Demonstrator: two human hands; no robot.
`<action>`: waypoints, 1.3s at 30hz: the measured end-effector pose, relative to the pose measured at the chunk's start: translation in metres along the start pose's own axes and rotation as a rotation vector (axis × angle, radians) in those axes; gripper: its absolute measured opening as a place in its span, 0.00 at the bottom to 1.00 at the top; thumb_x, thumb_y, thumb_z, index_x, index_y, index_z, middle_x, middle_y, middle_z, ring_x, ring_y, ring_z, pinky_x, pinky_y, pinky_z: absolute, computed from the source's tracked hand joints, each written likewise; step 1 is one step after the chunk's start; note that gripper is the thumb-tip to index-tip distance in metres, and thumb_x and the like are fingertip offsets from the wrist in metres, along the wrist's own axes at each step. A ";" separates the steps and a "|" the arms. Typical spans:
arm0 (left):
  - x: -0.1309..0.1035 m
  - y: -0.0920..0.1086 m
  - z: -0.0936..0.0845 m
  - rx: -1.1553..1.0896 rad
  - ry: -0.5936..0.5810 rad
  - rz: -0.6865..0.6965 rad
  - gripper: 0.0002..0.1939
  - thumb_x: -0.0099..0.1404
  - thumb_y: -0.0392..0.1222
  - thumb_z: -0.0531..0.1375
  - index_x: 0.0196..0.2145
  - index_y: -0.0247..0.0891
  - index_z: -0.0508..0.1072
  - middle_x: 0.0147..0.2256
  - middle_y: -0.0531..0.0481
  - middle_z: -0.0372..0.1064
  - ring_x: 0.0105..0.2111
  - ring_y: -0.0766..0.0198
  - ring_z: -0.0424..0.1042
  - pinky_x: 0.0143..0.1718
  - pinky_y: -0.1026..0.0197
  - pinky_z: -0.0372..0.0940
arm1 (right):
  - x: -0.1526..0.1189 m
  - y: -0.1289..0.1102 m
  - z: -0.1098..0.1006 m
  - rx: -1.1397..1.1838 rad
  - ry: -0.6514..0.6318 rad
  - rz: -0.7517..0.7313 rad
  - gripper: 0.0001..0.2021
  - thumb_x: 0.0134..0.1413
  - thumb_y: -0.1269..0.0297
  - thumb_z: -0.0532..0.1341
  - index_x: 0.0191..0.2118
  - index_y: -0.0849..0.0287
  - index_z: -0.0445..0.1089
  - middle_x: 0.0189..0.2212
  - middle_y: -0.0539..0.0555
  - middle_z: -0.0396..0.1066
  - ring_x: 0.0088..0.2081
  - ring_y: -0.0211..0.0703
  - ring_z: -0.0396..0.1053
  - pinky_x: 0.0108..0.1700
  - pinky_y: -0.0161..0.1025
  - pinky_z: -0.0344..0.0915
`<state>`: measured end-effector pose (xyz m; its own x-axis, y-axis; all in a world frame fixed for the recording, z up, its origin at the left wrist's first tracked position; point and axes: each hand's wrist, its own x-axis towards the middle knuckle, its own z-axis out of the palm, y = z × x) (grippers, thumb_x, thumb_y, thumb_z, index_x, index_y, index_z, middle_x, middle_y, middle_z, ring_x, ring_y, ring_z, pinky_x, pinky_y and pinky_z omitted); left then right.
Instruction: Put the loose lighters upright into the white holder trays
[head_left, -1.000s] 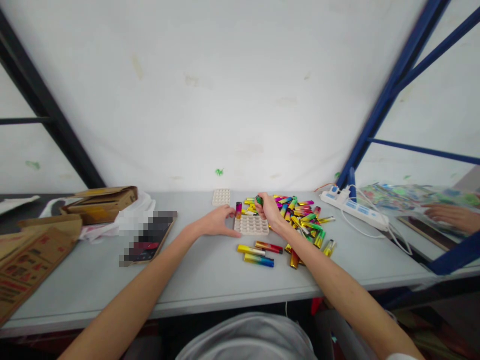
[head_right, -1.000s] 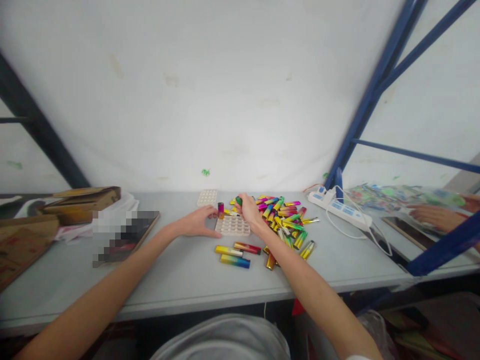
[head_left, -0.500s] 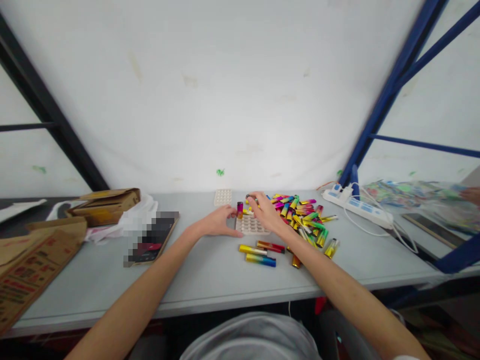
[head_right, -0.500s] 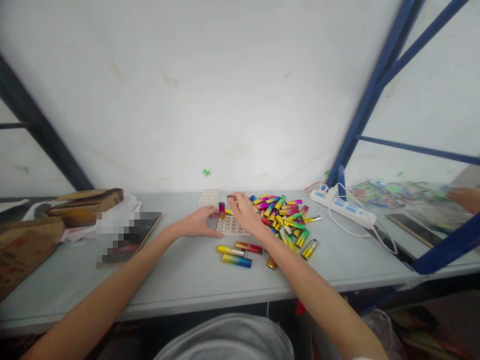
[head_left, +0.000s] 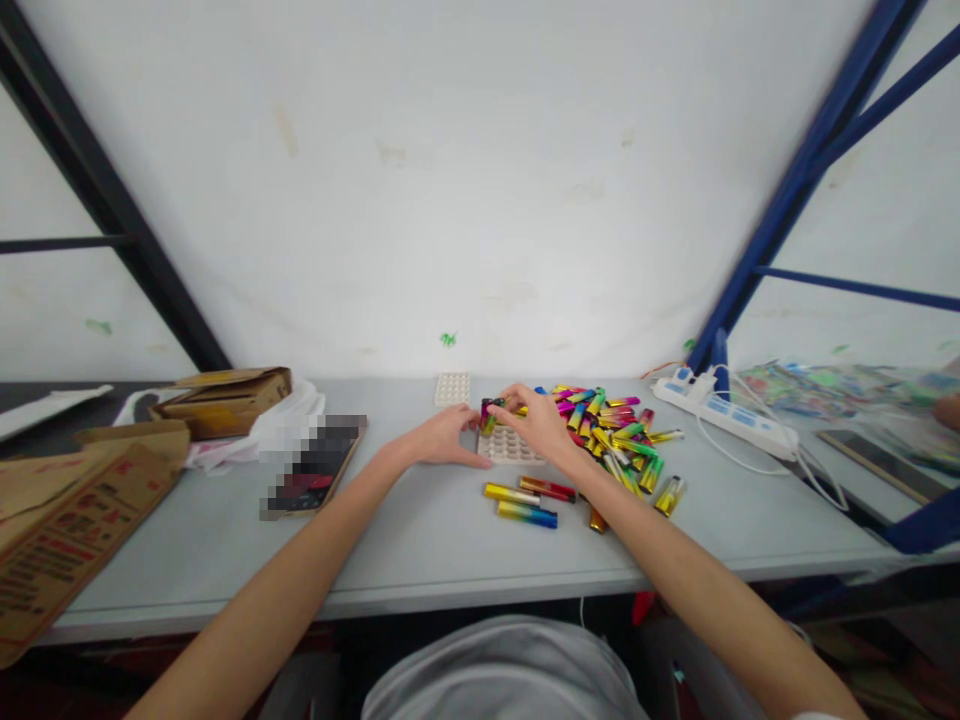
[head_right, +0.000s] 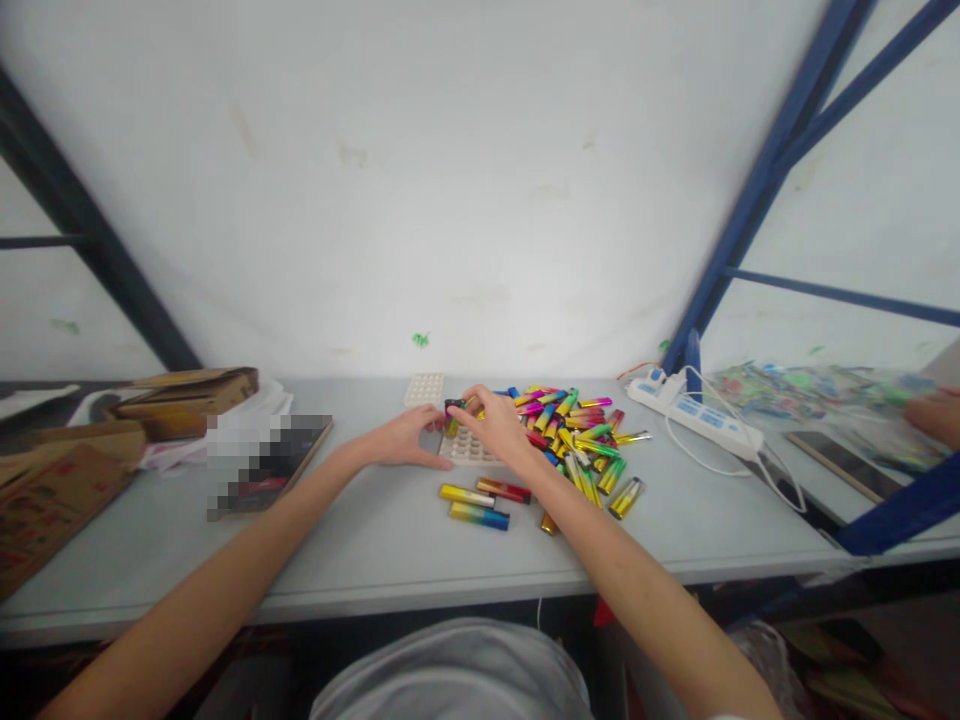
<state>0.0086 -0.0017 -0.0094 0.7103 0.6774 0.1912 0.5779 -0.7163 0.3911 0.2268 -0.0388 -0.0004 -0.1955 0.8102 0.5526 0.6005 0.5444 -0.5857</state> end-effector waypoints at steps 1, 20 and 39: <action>0.000 0.000 0.000 0.003 -0.002 0.000 0.38 0.49 0.70 0.67 0.45 0.35 0.74 0.43 0.42 0.72 0.43 0.49 0.71 0.46 0.53 0.66 | 0.000 0.001 0.000 -0.009 -0.011 -0.008 0.12 0.61 0.55 0.65 0.41 0.58 0.71 0.30 0.51 0.78 0.33 0.42 0.75 0.37 0.36 0.63; 0.000 0.002 -0.001 0.055 -0.016 -0.017 0.38 0.49 0.73 0.65 0.42 0.35 0.73 0.41 0.43 0.71 0.40 0.51 0.70 0.42 0.55 0.66 | 0.004 -0.017 -0.020 -0.244 -0.283 -0.050 0.14 0.64 0.53 0.63 0.44 0.59 0.72 0.31 0.53 0.79 0.33 0.42 0.75 0.36 0.35 0.62; 0.000 0.002 0.002 0.014 0.023 -0.021 0.37 0.46 0.71 0.68 0.41 0.36 0.74 0.42 0.42 0.72 0.42 0.49 0.71 0.45 0.53 0.67 | -0.132 -0.037 -0.066 -0.331 -0.262 -0.078 0.07 0.60 0.62 0.64 0.45 0.50 0.73 0.43 0.57 0.74 0.47 0.53 0.72 0.50 0.49 0.68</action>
<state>0.0109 -0.0033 -0.0099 0.6887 0.6959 0.2035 0.5983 -0.7040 0.3826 0.2815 -0.1798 -0.0127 -0.4148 0.8205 0.3934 0.7844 0.5416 -0.3025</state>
